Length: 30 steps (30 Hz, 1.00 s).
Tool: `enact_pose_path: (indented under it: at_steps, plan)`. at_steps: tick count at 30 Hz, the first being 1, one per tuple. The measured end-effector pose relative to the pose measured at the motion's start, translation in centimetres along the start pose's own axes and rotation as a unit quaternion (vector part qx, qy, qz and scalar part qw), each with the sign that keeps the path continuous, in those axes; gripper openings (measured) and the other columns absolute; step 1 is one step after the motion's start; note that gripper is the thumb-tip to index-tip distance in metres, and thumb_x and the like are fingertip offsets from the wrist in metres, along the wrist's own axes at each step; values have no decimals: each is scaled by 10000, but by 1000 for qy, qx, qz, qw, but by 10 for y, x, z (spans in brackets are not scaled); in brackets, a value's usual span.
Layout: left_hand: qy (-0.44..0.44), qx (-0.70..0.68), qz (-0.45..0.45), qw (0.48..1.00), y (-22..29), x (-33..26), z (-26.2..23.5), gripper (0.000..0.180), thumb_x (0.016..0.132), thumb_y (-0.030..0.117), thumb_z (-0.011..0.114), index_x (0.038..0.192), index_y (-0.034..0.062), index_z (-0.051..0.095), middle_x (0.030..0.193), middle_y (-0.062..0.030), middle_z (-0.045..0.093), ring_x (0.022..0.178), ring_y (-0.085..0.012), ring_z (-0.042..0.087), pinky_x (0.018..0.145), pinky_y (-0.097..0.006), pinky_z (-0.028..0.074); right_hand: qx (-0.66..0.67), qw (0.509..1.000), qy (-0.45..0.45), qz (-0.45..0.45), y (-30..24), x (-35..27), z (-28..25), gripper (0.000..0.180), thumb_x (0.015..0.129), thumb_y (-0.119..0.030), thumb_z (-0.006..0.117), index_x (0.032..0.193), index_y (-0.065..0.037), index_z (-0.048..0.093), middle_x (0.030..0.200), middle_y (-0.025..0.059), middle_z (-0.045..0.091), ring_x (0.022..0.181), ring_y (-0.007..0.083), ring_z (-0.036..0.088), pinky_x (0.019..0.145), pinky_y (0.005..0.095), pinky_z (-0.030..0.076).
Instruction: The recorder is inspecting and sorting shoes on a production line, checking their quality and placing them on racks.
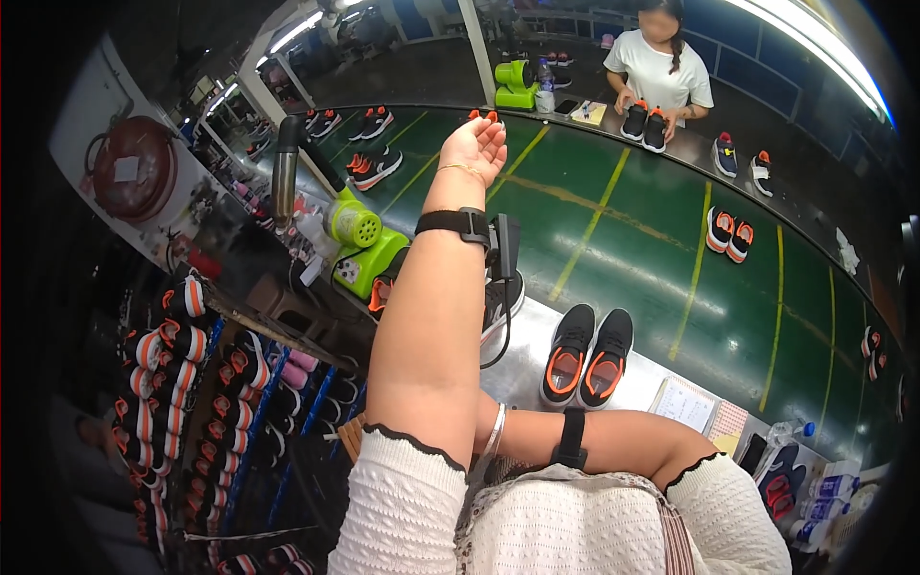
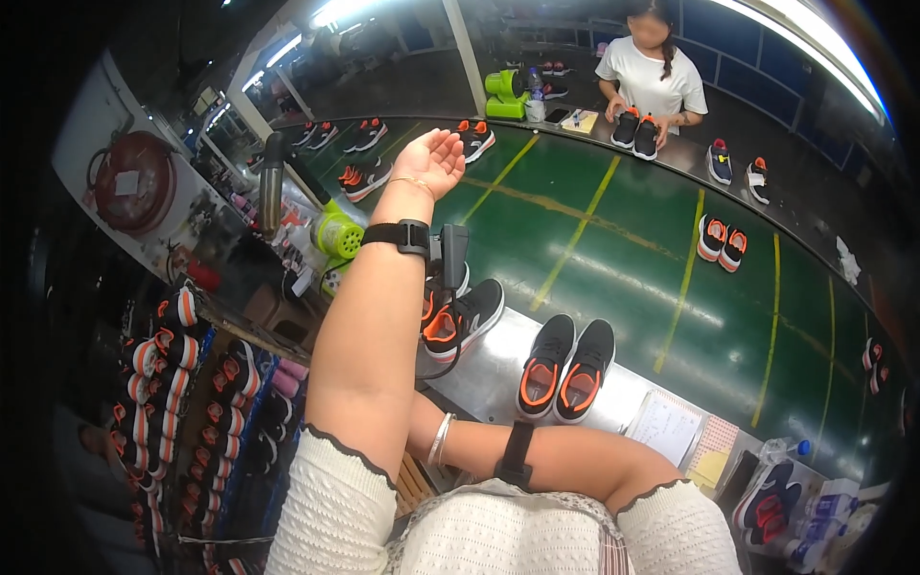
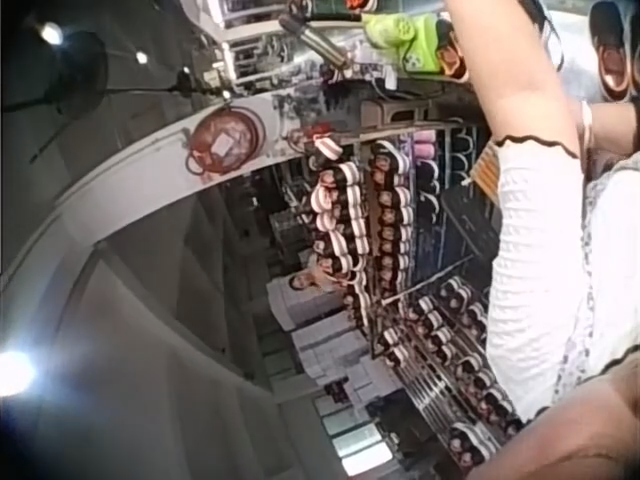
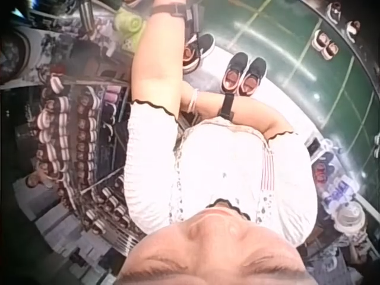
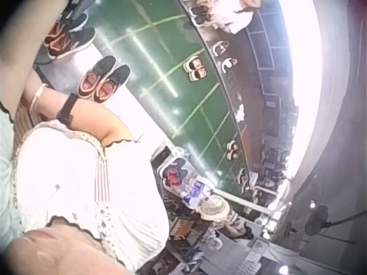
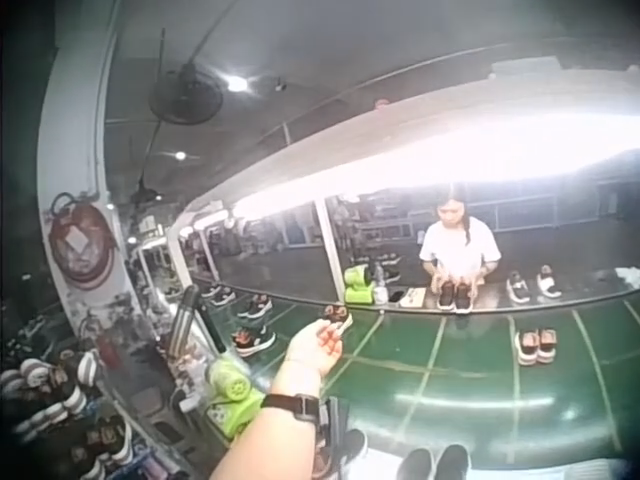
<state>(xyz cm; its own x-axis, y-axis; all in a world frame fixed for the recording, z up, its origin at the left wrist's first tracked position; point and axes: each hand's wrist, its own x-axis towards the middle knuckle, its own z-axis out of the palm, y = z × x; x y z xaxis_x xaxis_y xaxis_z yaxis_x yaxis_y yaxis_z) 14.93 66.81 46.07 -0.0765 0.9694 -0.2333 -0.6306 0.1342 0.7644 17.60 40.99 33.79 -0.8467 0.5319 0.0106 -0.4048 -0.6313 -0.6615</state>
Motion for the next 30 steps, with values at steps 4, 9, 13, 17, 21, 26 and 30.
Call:
enact_pose_path:
  at_steps: [4,9,13,17,21,26,30]
  plan:
    - [-16,16,-1,1000,-5,-1,-5,152,842,179,494,922,59,540,877,-47,563,795,-173,539,712,-311,430,-105,980,-85,147,-2,-19,-30,298,853,-231,508,1053,-12,538,982,81,594,851,153,574,707,287,477]
    - [-107,300,43,947,-62,-18,-46,188,830,223,532,933,66,536,839,-19,573,768,-117,535,698,-260,424,-487,841,-175,160,-19,-90,-122,379,875,-327,467,1062,-2,526,950,77,592,910,153,554,785,261,444]
    - [-288,485,-101,819,-157,-58,-135,184,839,176,524,979,58,544,862,-23,572,771,-102,538,688,-228,431,-279,933,60,222,-30,-171,-169,309,883,-292,465,1027,-29,541,920,63,599,885,138,563,778,255,443]
    - [-222,515,-156,813,-234,-83,-202,544,772,325,613,1185,22,430,1109,-180,504,1012,-240,497,863,-324,396,-189,889,383,162,-8,-226,-215,338,841,-286,539,1068,-39,494,906,80,595,854,154,568,758,253,447]
    - [-160,425,-198,869,-290,-88,-207,808,702,229,672,1321,20,196,1216,-213,414,1113,-279,435,908,-330,368,-192,788,578,90,11,-232,-241,627,764,-337,629,1226,-31,334,1119,173,492,904,224,549,779,320,449]
    - [-114,442,-97,885,-343,-84,-238,724,686,7,536,1332,89,219,1201,-184,432,1085,-266,453,891,-304,375,-285,793,529,98,24,-189,-255,877,698,-321,688,1335,-53,149,1225,216,402,1008,285,516,837,339,426]
    - [-93,351,-217,906,-312,-91,-217,719,681,-34,455,1342,121,217,1179,-131,445,1070,-247,458,870,-293,390,-312,762,554,121,25,-191,-267,834,681,-140,648,1350,-90,154,1199,185,442,1010,253,521,831,306,431]
